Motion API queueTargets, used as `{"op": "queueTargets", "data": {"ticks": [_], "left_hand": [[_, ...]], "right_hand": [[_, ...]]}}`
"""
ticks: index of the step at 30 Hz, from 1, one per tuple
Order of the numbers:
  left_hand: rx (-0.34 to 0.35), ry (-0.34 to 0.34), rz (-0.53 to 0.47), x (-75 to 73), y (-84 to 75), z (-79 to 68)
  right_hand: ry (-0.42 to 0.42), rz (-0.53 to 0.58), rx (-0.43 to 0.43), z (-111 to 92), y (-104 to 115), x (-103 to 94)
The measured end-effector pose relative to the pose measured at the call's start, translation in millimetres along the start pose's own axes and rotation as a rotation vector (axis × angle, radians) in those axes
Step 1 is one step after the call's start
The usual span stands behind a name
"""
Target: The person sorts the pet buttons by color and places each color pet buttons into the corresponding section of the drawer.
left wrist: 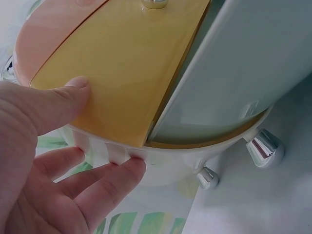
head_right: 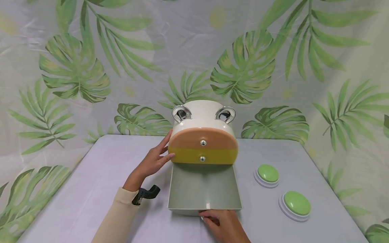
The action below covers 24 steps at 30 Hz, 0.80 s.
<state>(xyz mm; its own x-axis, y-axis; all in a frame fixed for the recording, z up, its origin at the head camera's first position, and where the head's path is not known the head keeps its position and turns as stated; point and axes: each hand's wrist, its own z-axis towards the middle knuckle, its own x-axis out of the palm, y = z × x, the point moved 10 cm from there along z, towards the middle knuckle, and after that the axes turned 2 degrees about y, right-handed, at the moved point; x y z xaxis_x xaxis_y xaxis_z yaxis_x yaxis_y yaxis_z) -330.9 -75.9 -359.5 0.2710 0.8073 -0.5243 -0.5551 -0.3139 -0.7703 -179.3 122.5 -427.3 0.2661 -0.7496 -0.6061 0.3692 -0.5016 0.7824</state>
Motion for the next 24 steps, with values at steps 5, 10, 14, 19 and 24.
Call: {"op": "queueTargets", "data": {"ticks": [5,10,14,19,24], "left_hand": [[-0.011,-0.004,0.005,-1.6,1.0,-0.7],[-0.002,-0.005,-0.003,-2.0,1.0,-1.5],[0.001,-0.004,-0.009,-1.4,1.2,-1.6],[0.011,-0.010,-0.007,-0.8,0.7,-0.5],[-0.001,0.006,-0.004,-0.8,-16.1,-1.9]], "right_hand": [[0.006,0.009,0.005,1,-1,1.2],[0.002,0.016,-0.015,1,1,1.8],[0.000,0.005,-0.047,0,3,1.5],[0.054,-0.038,-0.052,-3,1,1.8],[0.091,-0.072,-0.044,-8,1,-0.3]]}}
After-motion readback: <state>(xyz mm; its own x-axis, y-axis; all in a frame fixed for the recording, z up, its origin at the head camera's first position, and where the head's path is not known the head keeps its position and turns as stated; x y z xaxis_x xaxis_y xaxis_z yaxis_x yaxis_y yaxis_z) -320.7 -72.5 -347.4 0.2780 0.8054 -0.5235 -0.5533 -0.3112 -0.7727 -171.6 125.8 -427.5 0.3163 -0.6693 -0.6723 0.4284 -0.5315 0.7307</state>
